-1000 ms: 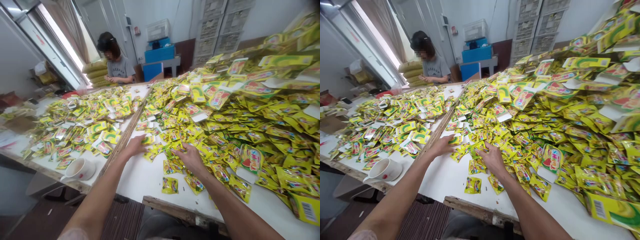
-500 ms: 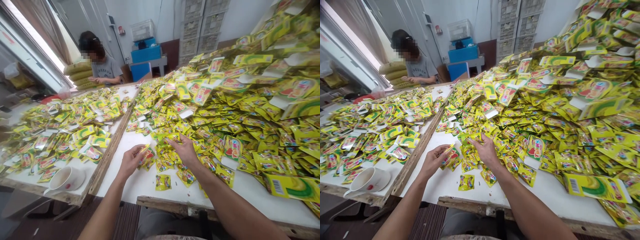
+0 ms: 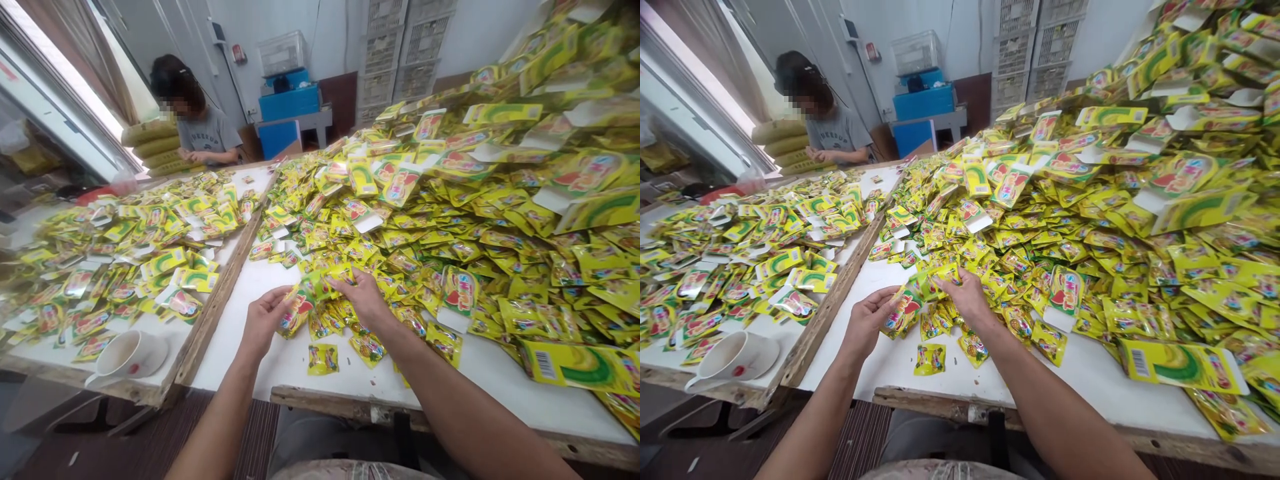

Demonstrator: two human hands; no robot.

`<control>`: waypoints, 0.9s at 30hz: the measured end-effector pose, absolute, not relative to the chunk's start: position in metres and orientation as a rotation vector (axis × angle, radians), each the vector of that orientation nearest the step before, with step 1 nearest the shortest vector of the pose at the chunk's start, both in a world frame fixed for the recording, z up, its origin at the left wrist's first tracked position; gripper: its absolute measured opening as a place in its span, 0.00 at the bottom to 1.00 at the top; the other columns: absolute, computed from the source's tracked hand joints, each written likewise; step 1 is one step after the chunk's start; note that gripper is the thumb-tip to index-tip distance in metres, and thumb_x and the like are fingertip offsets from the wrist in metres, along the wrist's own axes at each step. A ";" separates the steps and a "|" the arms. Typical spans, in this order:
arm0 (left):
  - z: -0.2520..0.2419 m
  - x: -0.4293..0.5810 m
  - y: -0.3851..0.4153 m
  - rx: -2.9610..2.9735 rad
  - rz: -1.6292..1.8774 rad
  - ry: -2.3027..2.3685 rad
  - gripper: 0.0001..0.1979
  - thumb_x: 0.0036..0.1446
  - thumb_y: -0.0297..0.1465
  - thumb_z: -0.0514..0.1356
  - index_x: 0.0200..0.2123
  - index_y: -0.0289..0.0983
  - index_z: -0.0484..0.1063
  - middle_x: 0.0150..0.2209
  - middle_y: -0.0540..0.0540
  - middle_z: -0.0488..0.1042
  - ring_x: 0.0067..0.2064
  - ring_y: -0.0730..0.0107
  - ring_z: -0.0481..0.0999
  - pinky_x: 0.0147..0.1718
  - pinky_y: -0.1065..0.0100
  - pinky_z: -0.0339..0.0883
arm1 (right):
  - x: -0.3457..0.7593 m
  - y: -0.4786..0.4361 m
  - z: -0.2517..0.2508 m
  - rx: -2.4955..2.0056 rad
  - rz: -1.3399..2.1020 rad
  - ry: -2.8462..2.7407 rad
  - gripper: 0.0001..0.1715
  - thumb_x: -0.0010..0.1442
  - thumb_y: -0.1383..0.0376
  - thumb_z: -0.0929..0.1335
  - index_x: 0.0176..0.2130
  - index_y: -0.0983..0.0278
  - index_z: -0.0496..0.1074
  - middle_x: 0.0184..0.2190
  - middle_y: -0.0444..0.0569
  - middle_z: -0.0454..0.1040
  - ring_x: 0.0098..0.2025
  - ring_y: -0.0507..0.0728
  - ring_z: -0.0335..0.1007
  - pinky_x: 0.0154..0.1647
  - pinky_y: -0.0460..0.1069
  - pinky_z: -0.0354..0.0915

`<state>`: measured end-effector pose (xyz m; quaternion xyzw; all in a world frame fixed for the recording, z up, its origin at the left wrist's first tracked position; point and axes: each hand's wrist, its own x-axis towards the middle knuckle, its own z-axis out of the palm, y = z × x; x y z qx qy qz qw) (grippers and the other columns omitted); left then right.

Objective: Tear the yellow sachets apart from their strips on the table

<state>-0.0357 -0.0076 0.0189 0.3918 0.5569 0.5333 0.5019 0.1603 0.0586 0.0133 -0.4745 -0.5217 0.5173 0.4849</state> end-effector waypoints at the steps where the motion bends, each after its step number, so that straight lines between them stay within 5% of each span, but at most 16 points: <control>1: 0.020 -0.034 -0.008 0.907 1.307 1.321 0.24 0.39 0.39 0.70 0.42 0.35 0.76 0.37 0.42 0.80 0.37 0.63 0.79 0.36 0.67 0.73 | 0.161 0.058 0.015 -1.179 1.276 -1.294 0.27 0.42 0.51 0.73 0.38 0.66 0.74 0.31 0.51 0.78 0.39 0.61 0.73 0.39 0.53 0.69; 4: 0.023 -0.030 -0.009 0.845 1.280 1.286 0.24 0.37 0.37 0.71 0.40 0.34 0.76 0.35 0.42 0.80 0.35 0.63 0.79 0.35 0.68 0.73 | 0.164 0.055 0.022 -1.270 1.290 -1.395 0.25 0.39 0.54 0.75 0.36 0.64 0.75 0.32 0.52 0.78 0.41 0.64 0.73 0.39 0.54 0.69; 8: 0.025 -0.024 -0.010 0.830 1.209 1.247 0.23 0.38 0.36 0.71 0.40 0.34 0.77 0.34 0.42 0.80 0.34 0.64 0.79 0.33 0.69 0.73 | 0.161 0.048 0.029 -1.242 1.325 -1.572 0.19 0.46 0.54 0.72 0.34 0.65 0.74 0.31 0.49 0.78 0.36 0.60 0.73 0.37 0.52 0.68; 20: 0.022 -0.014 -0.008 0.796 1.282 1.249 0.20 0.38 0.35 0.71 0.37 0.34 0.77 0.31 0.45 0.80 0.30 0.69 0.78 0.31 0.72 0.72 | 0.155 0.045 0.028 -1.154 1.369 -1.453 0.21 0.48 0.53 0.71 0.37 0.65 0.72 0.32 0.48 0.77 0.35 0.57 0.73 0.37 0.51 0.68; 27: 0.024 -0.010 -0.010 0.733 1.289 1.210 0.20 0.37 0.32 0.72 0.37 0.33 0.77 0.31 0.44 0.80 0.30 0.69 0.78 0.30 0.72 0.71 | 0.149 0.037 0.018 -1.185 1.042 -1.769 0.12 0.54 0.58 0.67 0.34 0.63 0.72 0.35 0.49 0.74 0.40 0.59 0.67 0.42 0.52 0.63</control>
